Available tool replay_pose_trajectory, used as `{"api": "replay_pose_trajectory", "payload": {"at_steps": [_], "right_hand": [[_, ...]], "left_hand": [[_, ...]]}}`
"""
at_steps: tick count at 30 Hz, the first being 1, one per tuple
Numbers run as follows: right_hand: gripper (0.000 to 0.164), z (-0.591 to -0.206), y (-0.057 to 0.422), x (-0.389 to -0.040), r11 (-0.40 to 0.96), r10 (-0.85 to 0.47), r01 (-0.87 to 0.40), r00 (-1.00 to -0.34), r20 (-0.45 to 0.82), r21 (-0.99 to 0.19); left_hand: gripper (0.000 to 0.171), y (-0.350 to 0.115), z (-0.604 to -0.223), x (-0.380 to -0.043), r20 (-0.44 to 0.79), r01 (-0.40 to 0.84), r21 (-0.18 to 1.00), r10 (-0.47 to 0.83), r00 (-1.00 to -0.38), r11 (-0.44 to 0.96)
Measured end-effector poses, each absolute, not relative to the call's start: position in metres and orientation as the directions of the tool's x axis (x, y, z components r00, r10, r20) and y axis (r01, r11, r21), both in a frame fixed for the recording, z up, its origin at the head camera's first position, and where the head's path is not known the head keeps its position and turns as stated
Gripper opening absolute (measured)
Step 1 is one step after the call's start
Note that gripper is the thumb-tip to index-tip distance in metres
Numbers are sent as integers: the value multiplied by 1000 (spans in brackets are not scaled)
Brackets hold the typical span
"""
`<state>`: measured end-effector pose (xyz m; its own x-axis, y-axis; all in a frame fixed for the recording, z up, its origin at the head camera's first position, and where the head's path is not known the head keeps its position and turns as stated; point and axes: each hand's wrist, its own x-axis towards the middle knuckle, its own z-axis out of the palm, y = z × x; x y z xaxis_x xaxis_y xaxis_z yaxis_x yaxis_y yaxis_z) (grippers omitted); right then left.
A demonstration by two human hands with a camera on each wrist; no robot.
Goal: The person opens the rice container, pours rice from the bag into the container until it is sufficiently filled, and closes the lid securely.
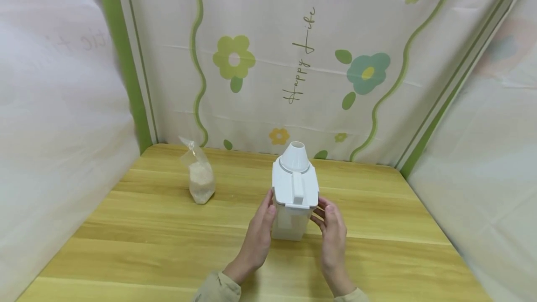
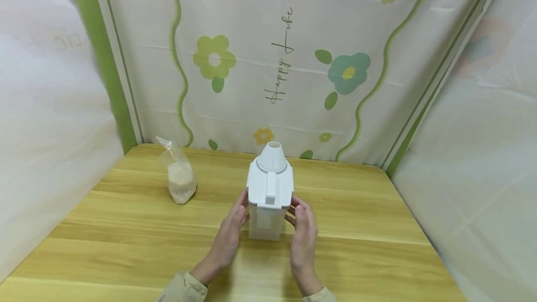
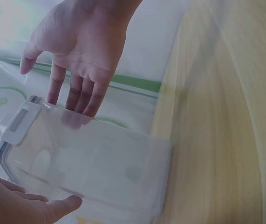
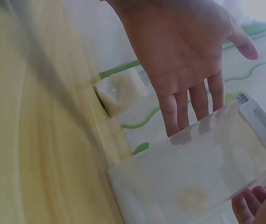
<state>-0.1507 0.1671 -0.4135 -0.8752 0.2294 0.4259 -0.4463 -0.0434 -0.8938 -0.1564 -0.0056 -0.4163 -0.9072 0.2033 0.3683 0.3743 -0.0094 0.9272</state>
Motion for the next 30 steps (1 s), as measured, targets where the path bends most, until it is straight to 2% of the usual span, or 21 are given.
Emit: {"api": "replay_pose_trajectory", "payload": {"at_steps": [12, 22, 30], "right_hand": [[41, -413, 160, -150, -3, 220, -427, -882, 416, -904], [38, -411, 148, -138, 65, 314, -387, -867, 387, -920], [27, -409, 141, -133, 47, 335, -369, -869, 363, -928]], "left_hand": [[58, -1, -412, -150, 369, 373, 928, 115, -922, 16], [59, 3, -412, -137, 352, 356, 933, 69, -933, 52], [59, 5, -407, -130, 306, 306, 950, -2, -952, 60]]}}
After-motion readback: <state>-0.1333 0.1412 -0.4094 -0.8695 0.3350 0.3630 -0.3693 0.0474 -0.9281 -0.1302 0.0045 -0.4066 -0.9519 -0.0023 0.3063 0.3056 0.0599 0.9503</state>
